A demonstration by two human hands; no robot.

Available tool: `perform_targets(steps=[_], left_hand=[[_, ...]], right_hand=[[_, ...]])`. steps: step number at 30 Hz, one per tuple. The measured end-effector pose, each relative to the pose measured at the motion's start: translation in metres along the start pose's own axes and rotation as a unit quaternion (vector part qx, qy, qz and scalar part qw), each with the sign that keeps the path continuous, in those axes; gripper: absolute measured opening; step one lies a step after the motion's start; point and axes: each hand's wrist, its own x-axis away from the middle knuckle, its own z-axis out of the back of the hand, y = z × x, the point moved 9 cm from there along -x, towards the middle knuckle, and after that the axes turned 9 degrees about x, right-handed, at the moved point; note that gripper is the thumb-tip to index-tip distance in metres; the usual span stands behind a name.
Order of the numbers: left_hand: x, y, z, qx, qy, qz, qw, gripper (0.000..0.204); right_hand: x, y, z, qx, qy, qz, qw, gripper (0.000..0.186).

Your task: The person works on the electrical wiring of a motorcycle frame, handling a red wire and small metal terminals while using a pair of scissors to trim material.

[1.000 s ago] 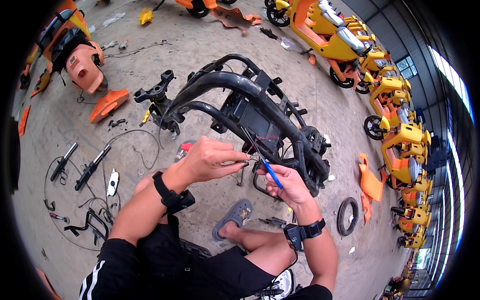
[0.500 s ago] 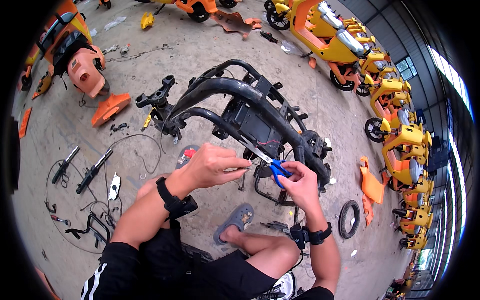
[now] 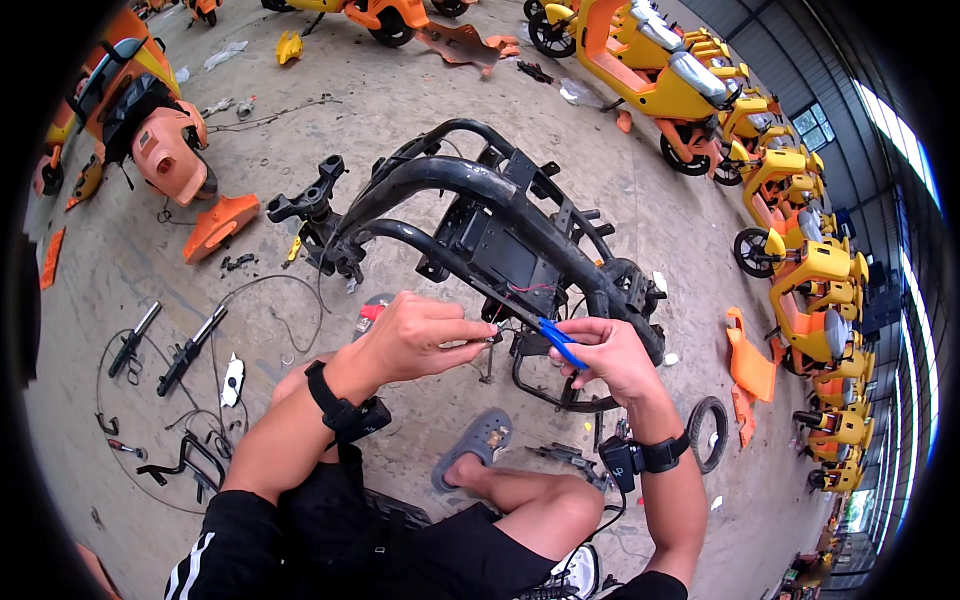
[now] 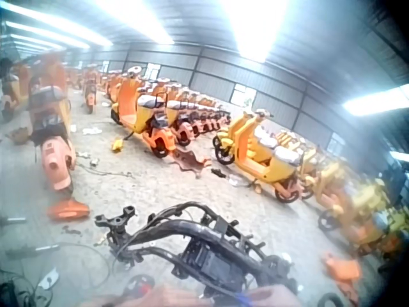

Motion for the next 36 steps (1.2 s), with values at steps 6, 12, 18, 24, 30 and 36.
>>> perform_targets(steps=[6,12,18,24,30,36], left_hand=[[0.001,0.001,-0.002,-0.003,-0.007,-0.007,1.000,0.020],[0.000,0.002,-0.007,-0.005,-0.007,-0.011,1.000,0.021],[-0.003,0.005,-0.006,-0.010,-0.009,-0.015,1.000,0.022],[-0.002,0.001,-0.003,0.004,0.003,-0.004,1.000,0.023],[-0.001,0.002,-0.001,-0.001,0.002,-0.006,1.000,0.024],[-0.002,0.003,-0.001,-0.004,0.000,-0.006,1.000,0.024]], right_hand=[[-0.002,-0.010,-0.009,-0.008,-0.021,-0.014,1.000,0.032],[-0.008,-0.009,-0.005,-0.006,-0.033,-0.011,0.999,0.031],[-0.009,-0.012,-0.003,0.011,-0.026,0.008,1.000,0.029],[-0.012,-0.010,-0.001,0.038,-0.046,0.001,0.998,0.030],[-0.014,0.003,-0.017,-0.028,-0.169,-0.053,0.984,0.032],[-0.011,0.001,-0.029,-0.033,-0.249,-0.066,0.966,0.036]])
